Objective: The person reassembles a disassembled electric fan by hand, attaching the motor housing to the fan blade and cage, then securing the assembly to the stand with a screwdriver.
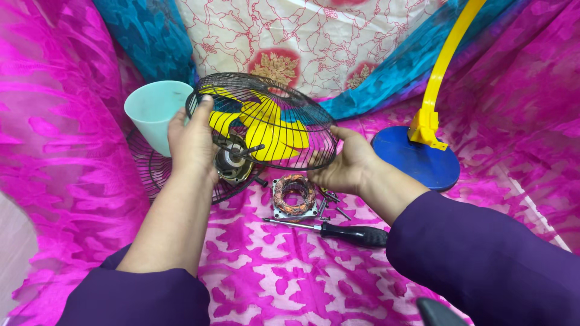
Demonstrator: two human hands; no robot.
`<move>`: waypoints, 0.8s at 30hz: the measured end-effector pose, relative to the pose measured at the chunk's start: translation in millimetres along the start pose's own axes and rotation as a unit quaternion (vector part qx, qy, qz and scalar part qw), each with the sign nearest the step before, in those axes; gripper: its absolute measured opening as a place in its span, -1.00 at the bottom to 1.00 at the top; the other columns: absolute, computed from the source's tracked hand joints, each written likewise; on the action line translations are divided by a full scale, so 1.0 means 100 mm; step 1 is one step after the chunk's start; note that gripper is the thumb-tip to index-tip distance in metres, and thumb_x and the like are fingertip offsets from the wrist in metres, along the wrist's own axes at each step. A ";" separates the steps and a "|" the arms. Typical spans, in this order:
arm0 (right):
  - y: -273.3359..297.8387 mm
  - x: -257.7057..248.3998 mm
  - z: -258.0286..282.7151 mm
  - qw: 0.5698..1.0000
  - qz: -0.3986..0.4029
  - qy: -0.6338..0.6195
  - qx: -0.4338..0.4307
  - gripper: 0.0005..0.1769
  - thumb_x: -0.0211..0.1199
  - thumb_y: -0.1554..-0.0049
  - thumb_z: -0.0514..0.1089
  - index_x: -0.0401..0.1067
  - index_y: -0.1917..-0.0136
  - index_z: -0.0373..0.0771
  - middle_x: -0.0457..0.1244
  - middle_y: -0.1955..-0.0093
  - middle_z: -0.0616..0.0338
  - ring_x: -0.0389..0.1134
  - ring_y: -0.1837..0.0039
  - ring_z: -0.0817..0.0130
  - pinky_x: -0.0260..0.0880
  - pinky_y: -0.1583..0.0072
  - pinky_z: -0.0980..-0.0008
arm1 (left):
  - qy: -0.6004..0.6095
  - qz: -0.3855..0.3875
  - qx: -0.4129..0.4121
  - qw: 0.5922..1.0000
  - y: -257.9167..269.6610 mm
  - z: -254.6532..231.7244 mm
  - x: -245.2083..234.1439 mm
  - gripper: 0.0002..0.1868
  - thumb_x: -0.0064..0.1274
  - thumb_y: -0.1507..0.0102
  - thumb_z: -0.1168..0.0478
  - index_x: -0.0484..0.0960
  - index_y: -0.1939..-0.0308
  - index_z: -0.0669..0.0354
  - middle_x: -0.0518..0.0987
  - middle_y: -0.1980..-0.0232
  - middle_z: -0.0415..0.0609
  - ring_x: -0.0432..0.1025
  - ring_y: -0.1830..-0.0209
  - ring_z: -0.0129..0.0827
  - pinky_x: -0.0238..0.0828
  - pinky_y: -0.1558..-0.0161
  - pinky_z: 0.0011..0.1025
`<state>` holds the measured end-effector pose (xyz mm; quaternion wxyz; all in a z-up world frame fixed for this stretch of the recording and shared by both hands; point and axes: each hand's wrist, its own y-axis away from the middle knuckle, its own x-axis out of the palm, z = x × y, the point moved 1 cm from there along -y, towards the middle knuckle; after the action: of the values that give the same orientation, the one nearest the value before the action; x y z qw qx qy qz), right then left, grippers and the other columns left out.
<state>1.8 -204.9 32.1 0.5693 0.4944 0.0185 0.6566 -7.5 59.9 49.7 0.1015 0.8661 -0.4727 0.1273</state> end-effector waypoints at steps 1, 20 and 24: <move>0.00 -0.03 -0.02 1.000 -0.016 0.016 0.007 -0.40 0.03 -0.17 0.22 0.32 -0.17 -0.35 0.31 0.03 0.02 0.36 -0.06 0.17 0.43 -0.10 0.16 | -0.039 -0.032 0.062 0.997 0.04 -0.02 0.04 -0.20 0.29 -0.11 -0.01 0.34 -0.35 0.16 0.46 -0.29 0.13 0.41 -0.26 -0.05 0.39 -0.23 -0.06; 0.38 -1.53 1.07 0.809 -0.421 0.332 -0.242 -0.44 0.24 -0.20 0.17 0.25 -0.39 -0.02 0.14 -0.30 0.02 0.28 -0.12 0.05 0.32 -0.15 0.01 | -0.299 0.139 0.404 0.853 0.79 0.00 0.56 -0.62 0.28 -0.16 0.24 0.66 -0.07 0.06 0.45 -0.36 0.16 0.34 -0.41 0.01 0.23 -0.38 -0.15; 0.14 -2.01 1.15 0.984 -0.092 0.054 -0.141 -0.54 0.08 -0.33 0.10 0.38 -0.24 -0.32 0.28 0.12 0.20 0.36 0.17 0.39 0.52 0.04 0.36 | -0.291 0.179 0.390 0.855 0.81 0.02 0.61 -0.63 0.26 -0.17 0.23 0.67 -0.07 0.07 0.45 -0.36 0.17 0.35 -0.40 -0.01 0.24 -0.37 -0.18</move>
<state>41.4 -425.9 -27.6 0.6896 0.3691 0.0022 0.6231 -43.4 -32.2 71.7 -0.4114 0.7323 -0.5394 0.0594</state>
